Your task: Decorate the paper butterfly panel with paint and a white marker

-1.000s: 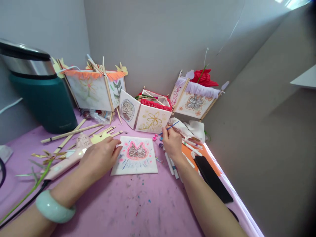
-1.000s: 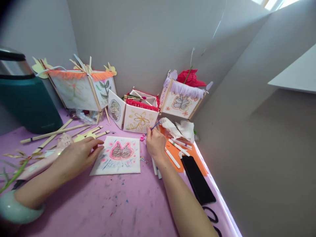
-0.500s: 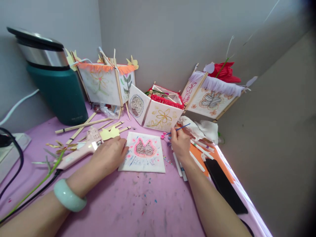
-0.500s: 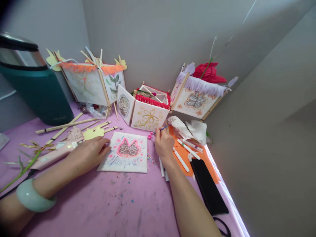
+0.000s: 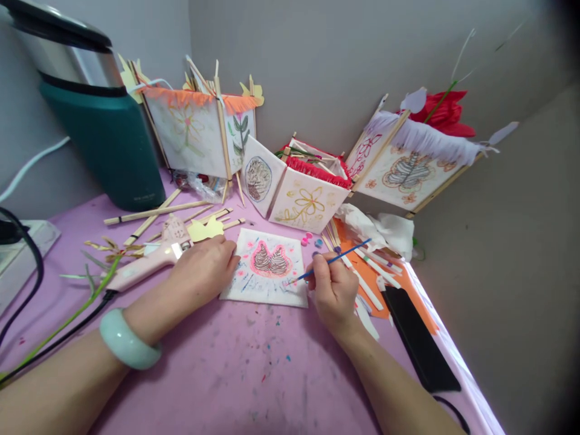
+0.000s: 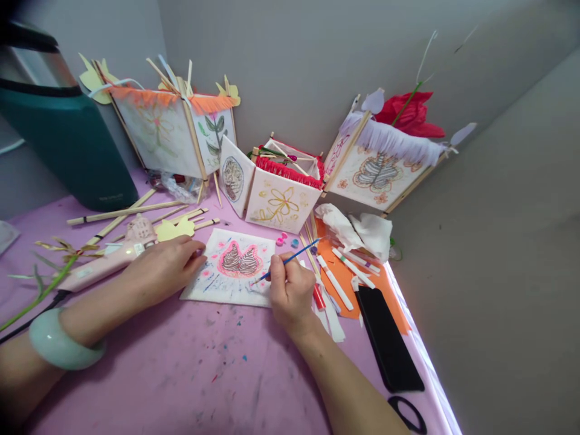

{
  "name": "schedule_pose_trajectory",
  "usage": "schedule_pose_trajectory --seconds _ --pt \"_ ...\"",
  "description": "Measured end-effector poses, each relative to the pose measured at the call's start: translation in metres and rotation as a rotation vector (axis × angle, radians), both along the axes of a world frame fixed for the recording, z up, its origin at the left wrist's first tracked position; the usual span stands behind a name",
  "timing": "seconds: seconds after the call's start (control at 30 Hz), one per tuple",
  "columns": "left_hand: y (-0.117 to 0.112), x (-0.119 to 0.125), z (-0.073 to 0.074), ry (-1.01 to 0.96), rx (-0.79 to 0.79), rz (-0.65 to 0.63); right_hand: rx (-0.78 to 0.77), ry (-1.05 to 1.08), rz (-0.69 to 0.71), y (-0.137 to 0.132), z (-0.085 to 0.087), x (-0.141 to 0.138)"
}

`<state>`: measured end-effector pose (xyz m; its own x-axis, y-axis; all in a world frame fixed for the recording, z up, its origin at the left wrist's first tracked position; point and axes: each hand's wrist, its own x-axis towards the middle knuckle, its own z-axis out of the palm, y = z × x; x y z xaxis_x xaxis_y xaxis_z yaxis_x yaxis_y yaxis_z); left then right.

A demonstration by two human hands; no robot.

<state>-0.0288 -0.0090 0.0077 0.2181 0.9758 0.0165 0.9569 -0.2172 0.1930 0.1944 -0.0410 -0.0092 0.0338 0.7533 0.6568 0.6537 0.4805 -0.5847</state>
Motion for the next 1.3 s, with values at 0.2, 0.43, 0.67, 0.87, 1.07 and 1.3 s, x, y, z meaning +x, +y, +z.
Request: schedule_pose_trajectory --seconds 0.2,0.43,0.67,0.87,1.07,1.3 --pt "0.0003 -0.0012 -0.0017 0.011 0.002 -0.002 0.012 -0.024 0.002 0.0036 -0.0042 -0.0007" --pt "0.0002 -0.0014 -0.0027 0.013 0.004 -0.004 0.016 -0.047 0.001 0.0040 -0.0060 0.0001" --pt "-0.0001 -0.0014 -0.0033 0.021 0.017 -0.011 0.020 -0.051 0.002 0.0043 -0.0064 -0.0003" --pt "0.0005 -0.0012 -0.0044 0.018 0.009 -0.015 0.021 -0.081 0.012 0.0034 -0.0061 -0.0010" --pt "0.0009 -0.0007 -0.0027 0.015 0.004 -0.010 0.010 -0.080 0.000 0.0047 -0.0068 0.0008" --pt "-0.0007 -0.0017 -0.0019 0.028 0.017 -0.021 0.033 -0.092 -0.005 0.0047 -0.0074 0.0021"
